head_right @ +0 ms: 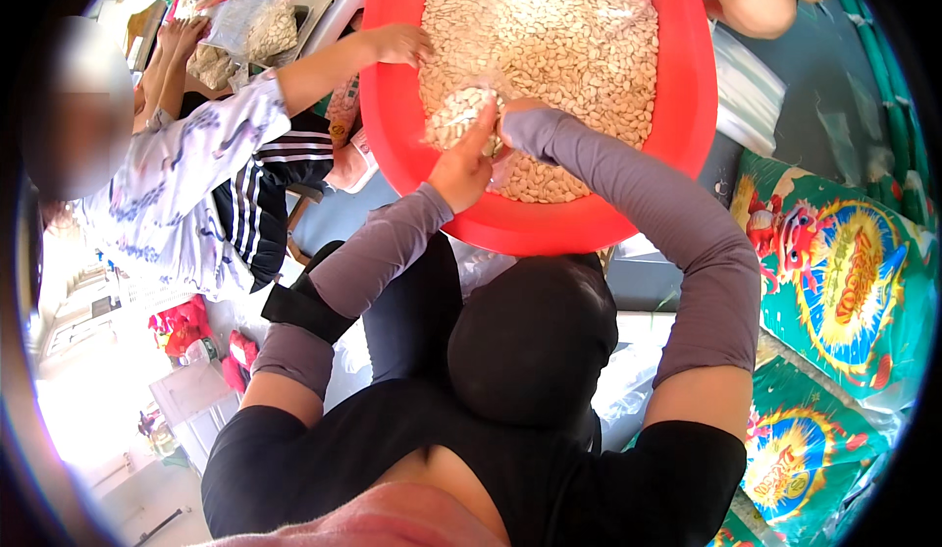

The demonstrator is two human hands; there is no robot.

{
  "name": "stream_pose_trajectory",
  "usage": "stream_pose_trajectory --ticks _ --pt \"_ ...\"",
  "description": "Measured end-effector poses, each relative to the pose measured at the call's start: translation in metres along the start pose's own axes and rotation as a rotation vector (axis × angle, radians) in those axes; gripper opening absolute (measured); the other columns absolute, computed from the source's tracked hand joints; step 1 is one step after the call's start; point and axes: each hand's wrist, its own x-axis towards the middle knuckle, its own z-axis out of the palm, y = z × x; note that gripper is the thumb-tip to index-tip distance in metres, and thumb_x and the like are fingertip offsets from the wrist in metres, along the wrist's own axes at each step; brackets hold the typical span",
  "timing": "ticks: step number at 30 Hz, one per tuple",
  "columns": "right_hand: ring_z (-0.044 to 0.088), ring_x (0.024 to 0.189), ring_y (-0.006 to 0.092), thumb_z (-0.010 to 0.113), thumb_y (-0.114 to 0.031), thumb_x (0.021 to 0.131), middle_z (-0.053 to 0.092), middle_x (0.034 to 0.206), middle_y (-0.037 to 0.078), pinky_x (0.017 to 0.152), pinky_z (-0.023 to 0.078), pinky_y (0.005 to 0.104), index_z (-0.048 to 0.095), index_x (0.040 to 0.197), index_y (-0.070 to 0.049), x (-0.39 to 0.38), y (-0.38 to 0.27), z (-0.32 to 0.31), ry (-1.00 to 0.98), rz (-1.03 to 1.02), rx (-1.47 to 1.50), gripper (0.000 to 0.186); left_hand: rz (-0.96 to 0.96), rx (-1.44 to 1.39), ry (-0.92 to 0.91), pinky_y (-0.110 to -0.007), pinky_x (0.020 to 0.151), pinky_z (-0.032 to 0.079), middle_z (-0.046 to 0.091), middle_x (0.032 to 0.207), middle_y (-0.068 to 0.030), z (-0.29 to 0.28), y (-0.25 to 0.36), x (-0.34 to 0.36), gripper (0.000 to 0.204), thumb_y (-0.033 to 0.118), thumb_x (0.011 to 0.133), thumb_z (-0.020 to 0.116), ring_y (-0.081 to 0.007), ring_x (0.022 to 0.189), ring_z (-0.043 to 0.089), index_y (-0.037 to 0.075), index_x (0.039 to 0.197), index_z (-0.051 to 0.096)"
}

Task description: The person scoops grains from a large red basin into small plastic bags using a metal scoop. The person then places the filled bags onto a digital scale to weigh them. The person repeats this process continuously, handling the grains and bags by hand.

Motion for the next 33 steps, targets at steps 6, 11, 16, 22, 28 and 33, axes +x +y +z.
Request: stream_pose_trajectory --ticks 6,11,16,22,28,33 --pt "0.055 0.063 0.0192 0.049 -0.01 0.082 0.049 0.08 0.006 0.053 0.046 0.0317 0.046 0.123 -0.001 -0.043 -0.024 0.027 0.91 -0.509 -0.958 0.041 -0.461 -0.67 0.396 -0.021 0.052 0.047 0.046 0.123 -0.0138 -0.04 -0.006 -0.028 0.08 -0.011 0.076 0.037 -0.009 0.061 0.053 0.015 0.145 0.006" --pt "0.056 0.075 0.0217 0.052 -0.01 0.081 0.051 0.092 0.012 0.061 0.048 0.0331 0.04 0.13 -0.006 -0.092 0.0 -0.012 0.918 -0.614 -0.964 0.051 -0.76 -0.755 0.303 -0.021 0.051 0.044 0.034 0.14 -0.0146 -0.046 0.005 -0.038 0.077 -0.009 0.075 0.035 -0.0093 0.058 0.052 0.013 0.145 0.01" --pt "0.059 0.09 0.0324 0.054 -0.014 0.077 0.056 0.107 0.017 0.074 0.047 0.0404 0.046 0.123 -0.003 -0.061 0.064 -0.026 0.903 -0.062 -0.256 0.048 -0.736 -0.863 0.23 -0.02 0.05 0.042 0.035 0.14 -0.011 -0.049 0.017 -0.054 0.079 -0.01 0.07 0.033 -0.0084 0.055 0.05 0.012 0.144 0.014" --pt "0.06 0.094 0.0351 0.056 -0.019 0.08 0.062 0.098 0.022 0.076 0.048 0.0369 0.052 0.109 0.005 0.076 0.124 -0.024 0.553 0.443 0.17 0.038 -0.603 -0.851 0.107 -0.02 0.055 0.044 0.043 0.112 -0.0059 -0.037 0.019 -0.071 0.077 -0.011 0.073 0.032 -0.0067 0.058 0.048 0.011 0.144 0.013" --pt "0.059 0.092 0.0398 0.056 -0.012 0.078 0.058 0.101 0.028 0.078 0.048 0.0402 0.047 0.108 0.007 0.202 0.124 0.048 0.966 0.23 0.362 0.037 -0.542 -0.827 0.003 -0.02 0.058 0.046 0.027 0.145 -0.0079 -0.04 0.014 -0.058 0.076 -0.011 0.072 0.031 -0.0056 0.064 0.049 0.01 0.144 0.015" --pt "0.056 0.099 0.0307 0.058 -0.013 0.077 0.056 0.11 0.02 0.085 0.045 0.0367 0.046 0.112 0.003 0.197 0.045 0.088 0.599 0.2 0.164 0.041 -0.512 -0.701 0.036 -0.021 0.059 0.047 0.04 0.135 -0.0113 -0.032 0.0 -0.068 0.074 -0.009 0.075 0.031 -0.0075 0.061 0.05 0.012 0.144 0.016"
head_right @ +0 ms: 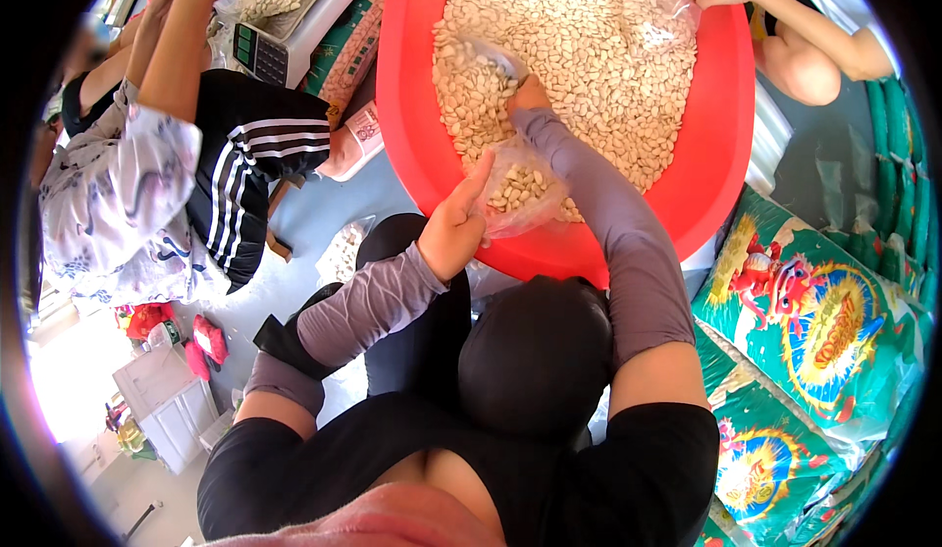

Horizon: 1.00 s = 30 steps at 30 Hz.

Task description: The person scoops grains from a large red basin into small plastic bags using a metal scoop. The person then places the filled bags onto a digital scale to weigh them. The person repeats this process continuously, handling the grains and bags by hand.

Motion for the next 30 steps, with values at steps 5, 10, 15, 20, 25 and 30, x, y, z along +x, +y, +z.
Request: stream_pose_trajectory --ticks 5,10,15,20,25,30 --pt "0.057 0.097 0.0227 0.054 -0.012 0.083 0.058 0.107 0.015 0.085 0.046 0.0326 0.051 0.113 0.001 -0.045 -0.003 -0.027 -0.397 -0.206 0.783 0.033 0.031 -0.045 -0.004 -0.025 0.09 0.032 0.038 0.135 -0.0199 0.001 -0.002 0.004 0.07 -0.009 0.075 0.034 -0.0204 0.108 0.037 0.005 0.142 0.02" --pt "0.057 0.094 0.0199 0.053 -0.013 0.085 0.059 0.103 0.013 0.083 0.046 0.0305 0.053 0.11 0.0 -0.07 0.02 -0.068 -0.861 -0.041 1.137 0.029 -0.035 -0.154 -0.033 -0.027 0.104 0.025 0.035 0.138 -0.0231 0.006 0.008 0.003 0.069 -0.01 0.074 0.035 -0.0267 0.131 0.031 0.002 0.14 0.022" --pt "0.057 0.091 0.0171 0.052 -0.015 0.088 0.059 0.099 0.011 0.08 0.047 0.0284 0.054 0.107 0.0 -0.066 0.063 -0.078 -1.209 0.209 1.437 0.024 0.063 -0.041 -0.113 -0.021 0.07 0.042 0.039 0.135 -0.0122 0.009 0.013 0.002 0.072 -0.01 0.075 0.032 -0.0107 0.077 0.047 0.01 0.143 0.02" --pt "0.056 0.078 0.0142 0.048 -0.027 0.091 0.057 0.085 0.007 0.066 0.047 0.0245 0.057 0.093 -0.003 -0.084 0.055 -0.093 -0.866 0.195 0.928 0.025 0.238 0.074 -0.153 -0.02 0.066 0.045 0.036 0.139 -0.0079 0.011 0.007 0.004 0.073 -0.01 0.075 0.031 -0.0083 0.073 0.051 0.01 0.144 0.018" --pt "0.048 0.056 0.0122 0.048 -0.025 0.084 0.053 0.069 0.004 0.045 0.038 0.026 0.054 0.08 -0.003 -0.055 0.027 -0.119 -0.547 0.238 0.559 0.023 -0.009 -0.11 -0.205 -0.021 0.064 0.045 0.042 0.13 -0.0081 0.008 0.029 0.002 0.075 -0.01 0.074 0.033 -0.008 0.068 0.049 0.012 0.144 0.017" --pt "0.043 0.051 0.0102 0.047 -0.021 0.083 0.052 0.065 0.005 0.04 0.034 0.0241 0.052 0.075 -0.002 -0.06 0.003 -0.179 -0.379 0.291 0.613 0.021 -0.024 -0.219 -0.144 -0.023 0.061 0.044 0.055 0.082 -0.0045 0.008 0.017 0.005 0.076 -0.008 0.076 0.034 -0.0085 0.061 0.048 0.016 0.145 0.014"
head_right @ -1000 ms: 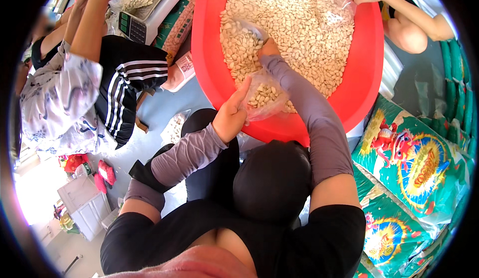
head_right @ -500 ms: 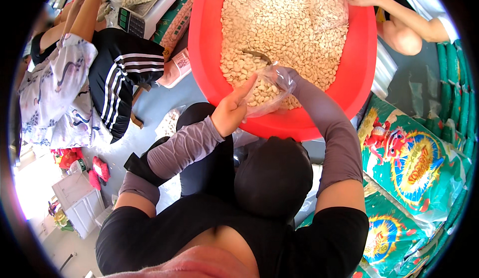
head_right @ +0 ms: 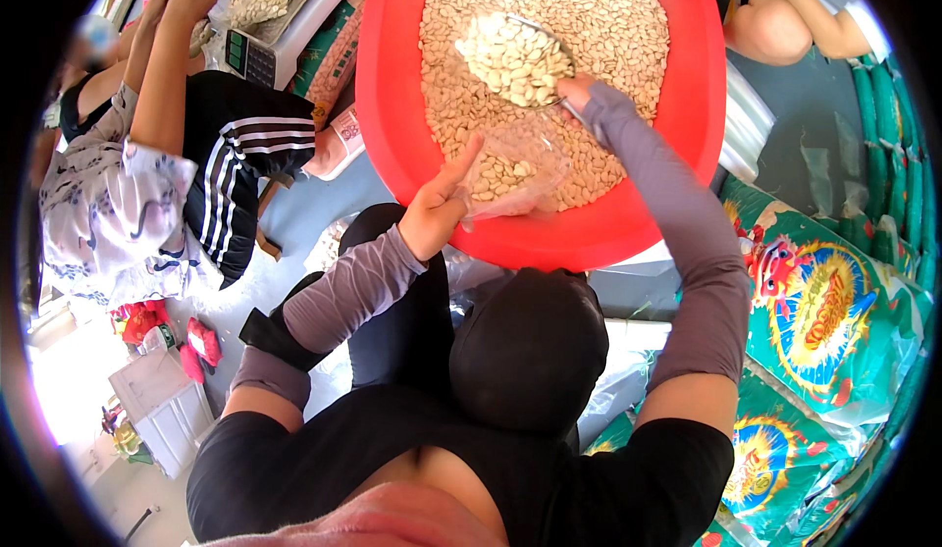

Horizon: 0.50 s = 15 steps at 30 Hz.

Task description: The person scoops grains from a large red basin into small plastic bags using a metal scoop. The person then places the filled bags onto a digital scale to weigh them. The person repeats this process continuously, handling the grains and bags by hand.

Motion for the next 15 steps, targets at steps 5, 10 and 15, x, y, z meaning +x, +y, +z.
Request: stream_pose_trajectory --ticks 5,10,15 --pt "0.04 0.04 0.0104 0.042 -0.018 0.077 0.047 0.053 0.004 0.035 0.033 0.0251 0.053 0.073 -0.001 -0.05 -0.028 -0.045 -0.132 0.069 -0.187 0.02 0.096 0.012 0.058 -0.021 0.062 0.043 0.046 0.079 0.0001 0.0 0.001 0.001 0.075 -0.011 0.076 0.032 -0.0066 0.061 0.043 0.012 0.145 0.012" --pt "0.046 0.042 0.0115 0.044 -0.017 0.075 0.051 0.056 0.006 0.034 0.036 0.0271 0.054 0.078 0.0 -0.113 -0.03 -0.063 -0.188 0.151 -0.279 0.021 0.13 0.058 0.107 -0.021 0.062 0.044 0.051 0.093 -0.0029 0.004 -0.002 0.006 0.077 -0.012 0.075 0.032 -0.0065 0.063 0.042 0.01 0.145 0.01" --pt "0.049 0.043 0.0131 0.046 -0.019 0.076 0.054 0.061 0.009 0.037 0.04 0.0293 0.056 0.084 0.002 -0.128 -0.029 -0.045 -0.275 0.26 -0.38 0.025 0.136 0.015 0.139 -0.022 0.064 0.045 0.05 0.114 -0.0099 0.015 0.001 0.009 0.077 -0.012 0.077 0.032 -0.0084 0.067 0.048 0.011 0.145 0.006"
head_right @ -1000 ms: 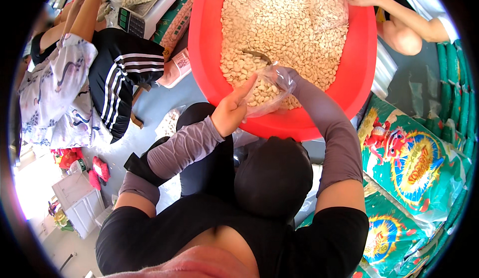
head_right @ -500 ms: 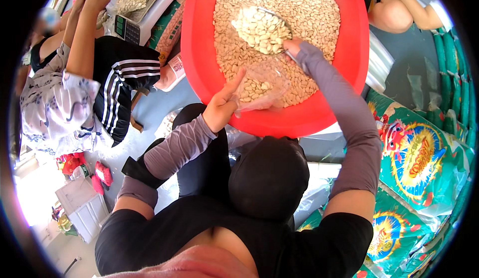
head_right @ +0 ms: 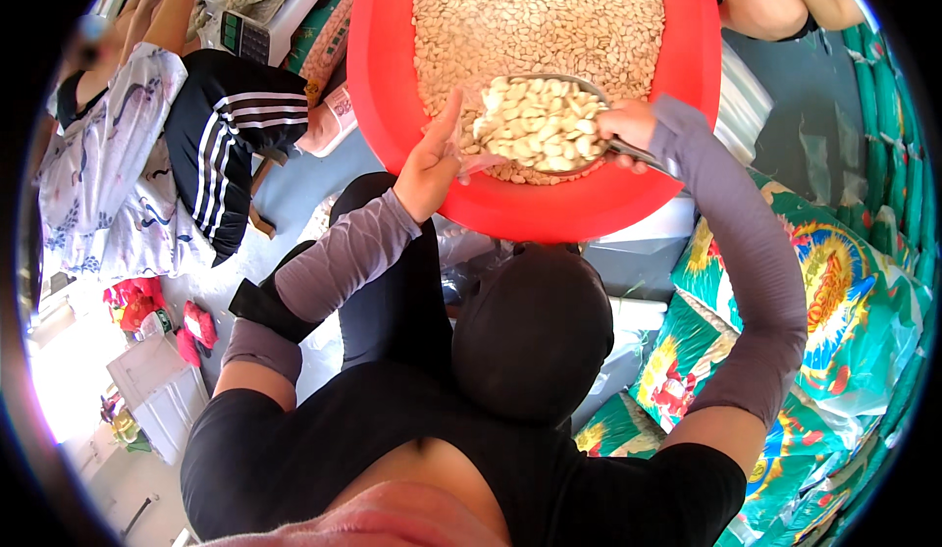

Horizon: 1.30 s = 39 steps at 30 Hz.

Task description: The person scoops grains from a large red basin into small plastic bags using a metal scoop. The person then places the filled bags onto a digital scale to weigh them. The person repeats this process continuously, handling the grains and bags by hand.

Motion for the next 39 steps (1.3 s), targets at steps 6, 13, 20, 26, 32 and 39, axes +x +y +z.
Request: stream_pose_trajectory --ticks 6,13,20,26,32,39 --pt "0.058 0.06 0.0224 0.05 -0.02 0.081 0.058 0.078 0.018 0.049 0.047 0.0329 0.047 0.111 0.007 0.023 -0.033 0.078 0.217 -0.356 -0.73 0.041 -0.084 -0.028 0.079 -0.019 0.055 0.04 0.058 0.095 -0.0046 -0.007 -0.009 0.006 0.079 -0.01 0.075 0.033 -0.0076 0.064 0.047 0.013 0.145 0.006" --pt "0.058 0.069 0.0321 0.053 -0.018 0.086 0.053 0.084 0.021 0.056 0.048 0.0411 0.02 0.136 0.005 0.004 0.007 0.078 0.996 -0.698 -1.111 0.064 -0.151 -0.195 0.247 -0.017 0.049 0.034 0.051 0.118 -0.0019 -0.009 0.016 0.007 0.075 -0.006 0.077 0.034 -0.0061 0.061 0.047 0.016 0.145 0.013" --pt "0.06 0.079 0.0347 0.06 -0.036 0.081 0.056 0.089 0.021 0.065 0.049 0.043 0.024 0.132 0.007 -0.001 0.04 0.047 0.823 -0.171 -0.838 0.076 -0.061 -0.368 0.196 -0.016 0.047 0.032 0.022 0.148 -0.0024 -0.019 0.022 0.003 0.07 -0.005 0.079 0.03 -0.0056 0.062 0.048 0.014 0.144 0.014" --pt "0.049 0.107 0.0346 0.066 -0.036 0.075 0.05 0.115 0.022 0.092 0.04 0.0401 0.036 0.126 0.004 0.033 0.06 0.052 0.739 -0.449 -1.043 0.072 0.106 -0.561 0.183 -0.017 0.044 0.031 0.018 0.149 -0.006 -0.025 0.061 -0.017 0.078 -0.003 0.069 0.04 -0.0071 0.057 0.041 0.008 0.143 0.018" --pt "0.046 0.113 0.0268 0.062 -0.019 0.084 0.045 0.122 0.018 0.091 0.041 0.0356 0.026 0.137 -0.003 0.039 -0.007 0.078 0.422 -1.043 0.034 0.066 0.362 -0.662 0.111 -0.019 0.041 0.038 0.019 0.148 -0.0113 -0.042 0.126 -0.043 0.081 -0.007 0.064 0.043 -0.0113 0.054 0.044 0.005 0.142 0.02" --pt "0.054 0.094 0.0147 0.055 -0.009 0.088 0.05 0.11 0.01 0.081 0.047 0.0283 0.028 0.136 -0.004 0.04 -0.034 0.109 0.125 -1.043 0.51 0.055 0.503 -0.577 0.259 -0.017 0.039 0.036 0.015 0.15 -0.0062 -0.098 0.149 -0.084 0.079 -0.005 0.067 0.043 -0.0129 0.06 0.047 0.005 0.142 0.02"
